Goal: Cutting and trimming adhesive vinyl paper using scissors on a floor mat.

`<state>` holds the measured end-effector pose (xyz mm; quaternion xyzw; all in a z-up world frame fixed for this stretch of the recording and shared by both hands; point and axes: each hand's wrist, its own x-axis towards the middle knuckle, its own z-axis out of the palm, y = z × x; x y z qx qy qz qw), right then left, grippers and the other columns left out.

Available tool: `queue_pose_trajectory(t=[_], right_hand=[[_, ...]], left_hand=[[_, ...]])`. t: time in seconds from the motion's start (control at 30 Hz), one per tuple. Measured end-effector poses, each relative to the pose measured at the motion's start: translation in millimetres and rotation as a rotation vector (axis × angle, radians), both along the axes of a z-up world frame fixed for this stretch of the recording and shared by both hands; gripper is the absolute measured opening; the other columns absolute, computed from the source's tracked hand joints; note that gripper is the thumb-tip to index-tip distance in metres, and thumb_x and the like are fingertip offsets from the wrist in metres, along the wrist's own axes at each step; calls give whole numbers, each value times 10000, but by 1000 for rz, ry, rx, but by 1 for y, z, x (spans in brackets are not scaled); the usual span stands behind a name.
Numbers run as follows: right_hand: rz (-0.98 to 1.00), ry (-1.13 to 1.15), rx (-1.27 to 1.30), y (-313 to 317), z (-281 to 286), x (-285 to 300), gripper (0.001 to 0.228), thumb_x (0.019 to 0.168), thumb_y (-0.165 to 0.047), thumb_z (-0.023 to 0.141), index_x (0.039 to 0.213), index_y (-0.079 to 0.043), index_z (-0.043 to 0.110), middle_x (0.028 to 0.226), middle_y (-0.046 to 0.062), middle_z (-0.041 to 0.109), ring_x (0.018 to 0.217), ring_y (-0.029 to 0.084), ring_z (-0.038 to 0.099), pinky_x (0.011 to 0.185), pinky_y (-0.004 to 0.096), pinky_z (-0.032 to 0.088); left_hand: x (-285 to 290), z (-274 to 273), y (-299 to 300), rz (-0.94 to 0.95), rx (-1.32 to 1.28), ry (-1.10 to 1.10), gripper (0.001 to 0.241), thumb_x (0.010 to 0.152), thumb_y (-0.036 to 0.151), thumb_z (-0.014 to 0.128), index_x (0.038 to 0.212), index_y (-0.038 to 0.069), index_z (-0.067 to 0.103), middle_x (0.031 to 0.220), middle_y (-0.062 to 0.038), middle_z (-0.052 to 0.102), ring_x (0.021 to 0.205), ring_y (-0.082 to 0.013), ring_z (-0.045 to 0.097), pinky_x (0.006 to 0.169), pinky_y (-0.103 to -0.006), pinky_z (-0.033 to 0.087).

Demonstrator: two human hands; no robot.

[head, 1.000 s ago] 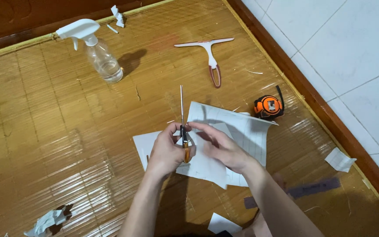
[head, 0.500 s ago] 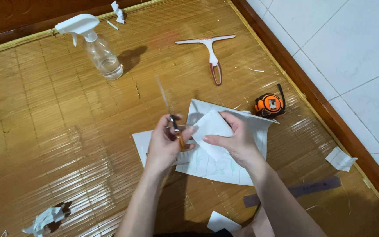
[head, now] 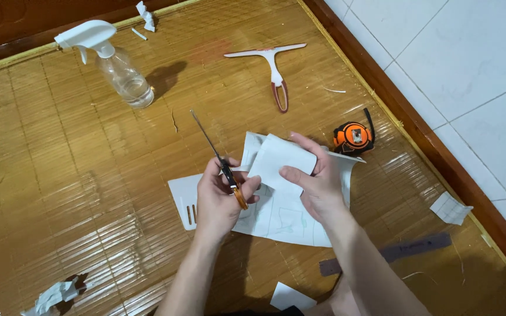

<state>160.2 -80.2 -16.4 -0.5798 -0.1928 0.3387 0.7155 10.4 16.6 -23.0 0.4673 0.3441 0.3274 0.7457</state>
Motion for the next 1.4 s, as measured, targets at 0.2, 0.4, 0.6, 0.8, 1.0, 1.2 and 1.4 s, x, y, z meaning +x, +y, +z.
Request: queue_pose_trajectory(t=[0.2, 0.4, 0.6, 0.8, 1.0, 1.2, 1.4], right_hand=[[-93, 247, 165, 0, -19, -6, 654, 709, 111, 821, 1328, 5, 636, 1125, 201, 742, 954, 300, 727, 831, 514, 639], [-221, 136, 217, -2, -31, 3, 568, 659, 148, 856, 1184, 5, 691, 1008, 180, 766, 895, 305, 750, 808, 519, 656], [-234, -50, 193, 0, 12, -13, 707, 614, 100, 893, 1264, -48, 660, 1010, 132, 748, 972, 262, 742, 857, 471, 657], [-13, -363, 354, -7, 15, -11, 1044, 912, 113, 695, 1641, -293, 68, 1420, 330, 603, 1252, 325, 618, 1039, 538, 576], [5, -239, 468, -3, -7, 3, 443, 985, -3, 624, 1418, -33, 536, 1194, 199, 722, 1062, 237, 708, 987, 486, 602], [-51, -187, 188, -3, 9, 3, 258, 912, 3, 708, 1165, 18, 749, 880, 154, 782, 773, 80, 610, 791, 335, 611], [-2, -7, 117, -2, 22, 6, 295, 846, 11, 759, 1141, 14, 766, 738, 61, 650, 660, 53, 526, 584, 303, 595]], left_hand=[[0, 1, -3, -7, 37, -45, 482, 750, -26, 844, 1118, -32, 534, 789, -206, 688, 712, -234, 719, 596, -342, 691], [2, 12, -9, -20, 74, -105, 516, 720, -28, 873, 1101, -29, 525, 780, -199, 705, 676, -216, 727, 590, -321, 696], [1, 18, -11, 23, 32, -116, 482, 746, -31, 844, 1089, -36, 505, 784, -233, 707, 704, -251, 742, 594, -354, 698], [0, 20, -11, 26, -24, -122, 438, 778, -28, 807, 1081, -23, 490, 785, -247, 718, 708, -252, 738, 620, -372, 698], [-1, 17, -8, 39, -83, -125, 423, 800, -14, 785, 1092, -26, 480, 787, -255, 706, 711, -275, 739, 634, -412, 696], [-2, 18, -6, 64, -83, -133, 410, 801, -31, 783, 1083, -13, 486, 778, -264, 709, 707, -283, 743, 633, -417, 694], [-5, 19, -4, 68, -65, -138, 412, 809, -14, 781, 1091, -6, 481, 775, -256, 700, 700, -281, 737, 641, -425, 692]])
